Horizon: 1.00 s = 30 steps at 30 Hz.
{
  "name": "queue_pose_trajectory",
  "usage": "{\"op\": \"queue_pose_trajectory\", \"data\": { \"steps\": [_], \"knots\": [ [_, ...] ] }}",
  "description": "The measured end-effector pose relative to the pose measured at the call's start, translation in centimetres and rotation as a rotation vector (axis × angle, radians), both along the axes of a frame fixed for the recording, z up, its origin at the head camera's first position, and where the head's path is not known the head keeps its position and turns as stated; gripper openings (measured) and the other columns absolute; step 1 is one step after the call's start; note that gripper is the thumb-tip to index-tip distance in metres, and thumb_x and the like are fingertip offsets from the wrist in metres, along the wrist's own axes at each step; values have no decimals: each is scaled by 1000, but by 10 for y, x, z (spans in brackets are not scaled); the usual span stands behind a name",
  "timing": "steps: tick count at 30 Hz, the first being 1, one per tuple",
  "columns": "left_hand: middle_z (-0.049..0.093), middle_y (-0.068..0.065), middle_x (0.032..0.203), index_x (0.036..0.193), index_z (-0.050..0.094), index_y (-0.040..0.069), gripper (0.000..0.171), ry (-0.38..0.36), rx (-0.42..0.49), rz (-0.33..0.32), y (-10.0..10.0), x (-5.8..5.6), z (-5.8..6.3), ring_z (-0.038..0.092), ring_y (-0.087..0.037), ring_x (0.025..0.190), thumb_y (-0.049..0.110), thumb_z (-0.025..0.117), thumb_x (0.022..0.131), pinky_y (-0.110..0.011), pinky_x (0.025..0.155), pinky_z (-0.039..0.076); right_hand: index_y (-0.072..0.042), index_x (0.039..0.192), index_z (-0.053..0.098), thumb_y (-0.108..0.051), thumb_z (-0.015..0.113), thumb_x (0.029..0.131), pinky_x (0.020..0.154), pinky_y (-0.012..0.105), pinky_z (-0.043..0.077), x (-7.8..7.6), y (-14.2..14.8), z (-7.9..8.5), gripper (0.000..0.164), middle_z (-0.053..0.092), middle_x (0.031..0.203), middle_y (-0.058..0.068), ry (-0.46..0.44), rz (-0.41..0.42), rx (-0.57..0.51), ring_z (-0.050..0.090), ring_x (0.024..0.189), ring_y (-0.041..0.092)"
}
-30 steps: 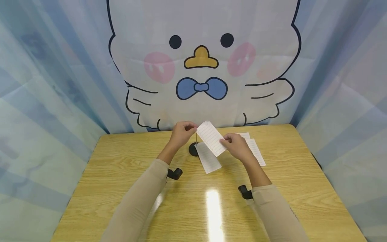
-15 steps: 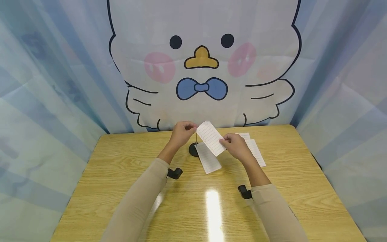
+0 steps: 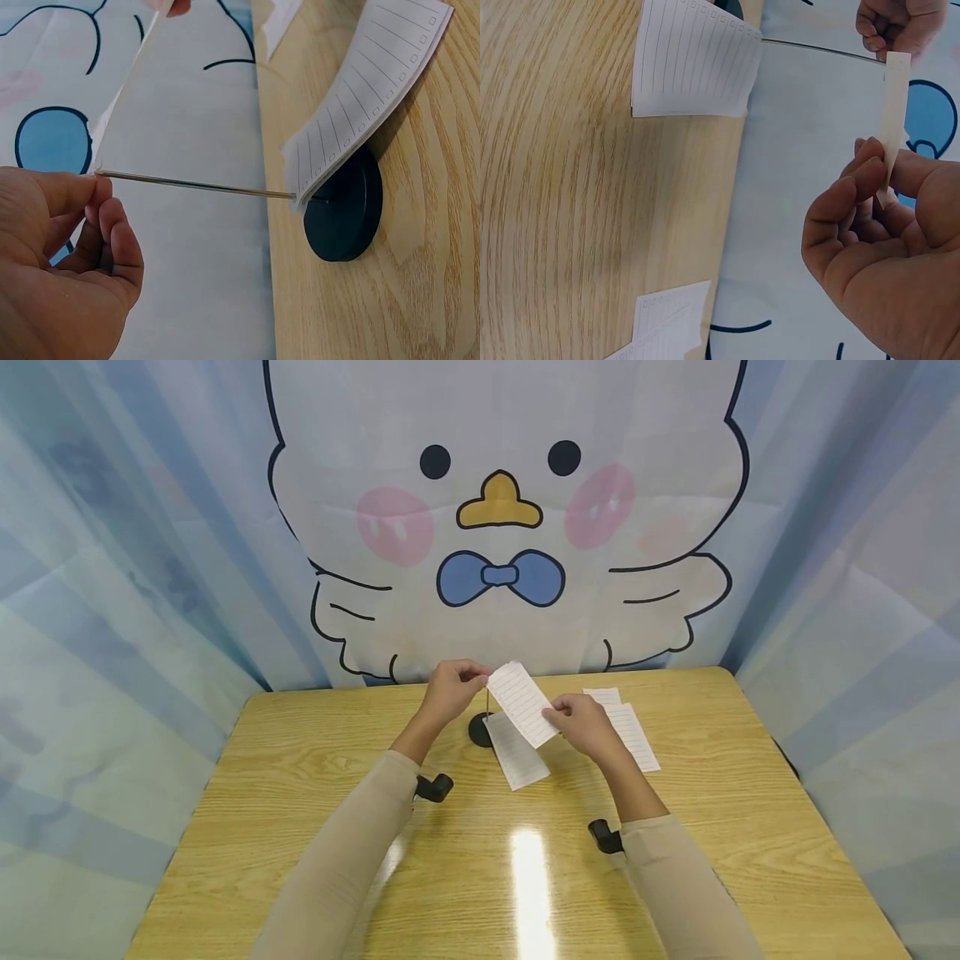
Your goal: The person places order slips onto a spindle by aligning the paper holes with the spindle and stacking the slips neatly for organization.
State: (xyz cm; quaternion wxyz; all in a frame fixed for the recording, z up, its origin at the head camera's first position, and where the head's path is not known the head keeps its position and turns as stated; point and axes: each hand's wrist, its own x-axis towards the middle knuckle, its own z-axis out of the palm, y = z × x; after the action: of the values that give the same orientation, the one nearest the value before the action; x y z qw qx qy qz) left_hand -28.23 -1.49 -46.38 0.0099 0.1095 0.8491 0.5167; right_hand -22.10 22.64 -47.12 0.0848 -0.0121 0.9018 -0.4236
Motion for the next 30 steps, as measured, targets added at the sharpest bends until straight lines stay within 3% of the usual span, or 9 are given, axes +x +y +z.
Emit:
{"op": "queue_pose_trajectory", "data": {
  "steps": [13,23,30],
  "knots": [
    [75,-5,102,101,80,12,12,-13,-17,8,0,-1,-2,68,-21,94,16,69,101,-34,81,59,1,114,68,-26,60,106,68,31,49,-1,-2,-8,30,68,98,12,-18,-2,17,59,82,21],
    [75,-8,105,102,80,8,13,-19,-40,-4,0,-2,-15,68,-23,95,14,68,101,-35,81,58,0,109,67,-26,63,105,65,29,48,6,-7,-17,27,69,95,11,-26,0,48,61,80,19],
    [75,-9,105,101,80,8,13,-51,-41,4,1,-3,-27,68,-22,95,14,68,101,-33,77,57,-2,99,65,-23,64,103,63,30,43,9,-11,-27,22,60,81,4,-32,38,75,51,71,16]
  ]
}}
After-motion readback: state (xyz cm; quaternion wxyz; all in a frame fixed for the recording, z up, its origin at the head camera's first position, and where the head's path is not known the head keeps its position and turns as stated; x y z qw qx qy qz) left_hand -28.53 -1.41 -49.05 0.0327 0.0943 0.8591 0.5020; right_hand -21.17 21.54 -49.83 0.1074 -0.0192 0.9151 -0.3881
